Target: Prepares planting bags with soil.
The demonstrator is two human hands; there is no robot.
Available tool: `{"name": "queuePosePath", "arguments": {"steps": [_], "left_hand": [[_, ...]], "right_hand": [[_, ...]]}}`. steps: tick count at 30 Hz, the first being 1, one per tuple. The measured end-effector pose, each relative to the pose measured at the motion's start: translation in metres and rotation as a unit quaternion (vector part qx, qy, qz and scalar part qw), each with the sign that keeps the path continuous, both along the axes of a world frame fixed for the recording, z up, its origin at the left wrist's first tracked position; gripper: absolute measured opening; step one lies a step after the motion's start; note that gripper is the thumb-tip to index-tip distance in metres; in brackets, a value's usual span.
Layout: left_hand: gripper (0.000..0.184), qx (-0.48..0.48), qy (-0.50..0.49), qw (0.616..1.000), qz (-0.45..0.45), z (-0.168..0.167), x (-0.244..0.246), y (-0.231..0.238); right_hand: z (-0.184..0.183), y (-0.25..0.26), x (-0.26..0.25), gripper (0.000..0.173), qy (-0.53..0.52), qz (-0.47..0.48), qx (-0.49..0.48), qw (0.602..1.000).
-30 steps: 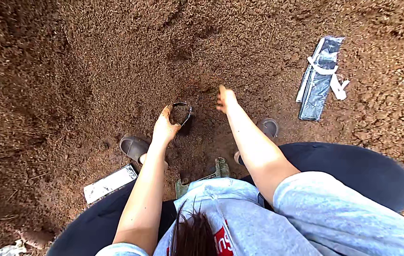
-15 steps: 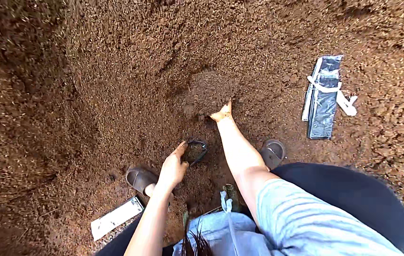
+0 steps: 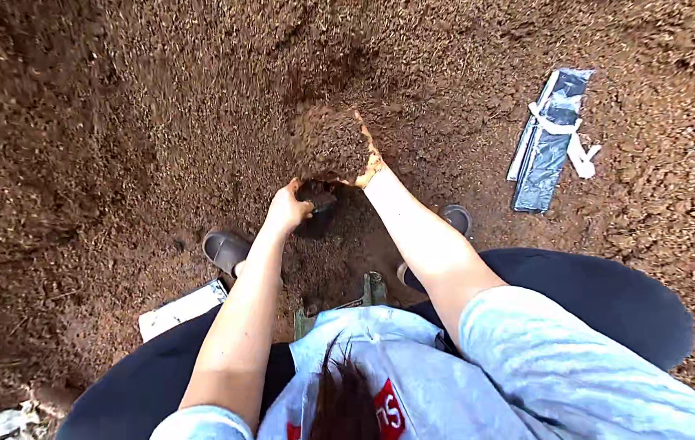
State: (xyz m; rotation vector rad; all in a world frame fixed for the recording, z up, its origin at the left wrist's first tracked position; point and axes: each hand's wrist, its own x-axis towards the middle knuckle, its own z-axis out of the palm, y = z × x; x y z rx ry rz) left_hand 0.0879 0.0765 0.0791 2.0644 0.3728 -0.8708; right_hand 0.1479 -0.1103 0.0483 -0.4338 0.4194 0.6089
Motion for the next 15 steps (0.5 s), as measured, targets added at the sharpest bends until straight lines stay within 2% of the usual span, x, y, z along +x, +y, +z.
{"name": "queuePosePath", "arguments": {"steps": [3, 5, 7, 8, 9, 12, 14, 15], "left_hand": [[0.05, 0.017, 0.001, 1.0, 0.024, -0.001, -0.008, 0.003], [0.052, 0.011, -0.011, 0.999, 0.04, -0.005, -0.016, 0.008], [0.053, 0.01, -0.014, 0.999, 0.046, -0.002, -0.023, 0.012], [0.054, 0.004, -0.02, 0.998, 0.053, -0.002, -0.026, 0.013], [0.056, -0.003, -0.03, 0.998, 0.058, -0.003, -0.029, 0.015], [0.067, -0.01, -0.047, 0.997, 0.057, -0.006, -0.036, 0.024], [0.068, 0.009, -0.045, 0.998, 0.036, -0.006, -0.04, 0.031], [0.068, 0.017, -0.044, 0.999, 0.022, -0.007, -0.041, 0.035]], "right_hand": [[-0.007, 0.009, -0.022, 0.066, -0.015, 0.085, -0.026, 0.996], [0.002, 0.011, -0.031, 0.05, -0.031, 0.145, -0.133, 0.98], [0.024, 0.019, -0.033, 0.039, -0.049, 0.184, -0.301, 0.935], [0.032, 0.025, -0.034, 0.046, -0.068, 0.193, -0.349, 0.915], [0.04, 0.03, -0.034, 0.052, -0.097, 0.211, -0.374, 0.898], [0.058, 0.04, -0.035, 0.052, -0.19, 0.282, -0.4, 0.851], [0.064, 0.039, -0.032, 0.04, -0.258, 0.305, -0.472, 0.786], [0.06, 0.036, -0.029, 0.037, -0.296, 0.306, -0.536, 0.729]]}}
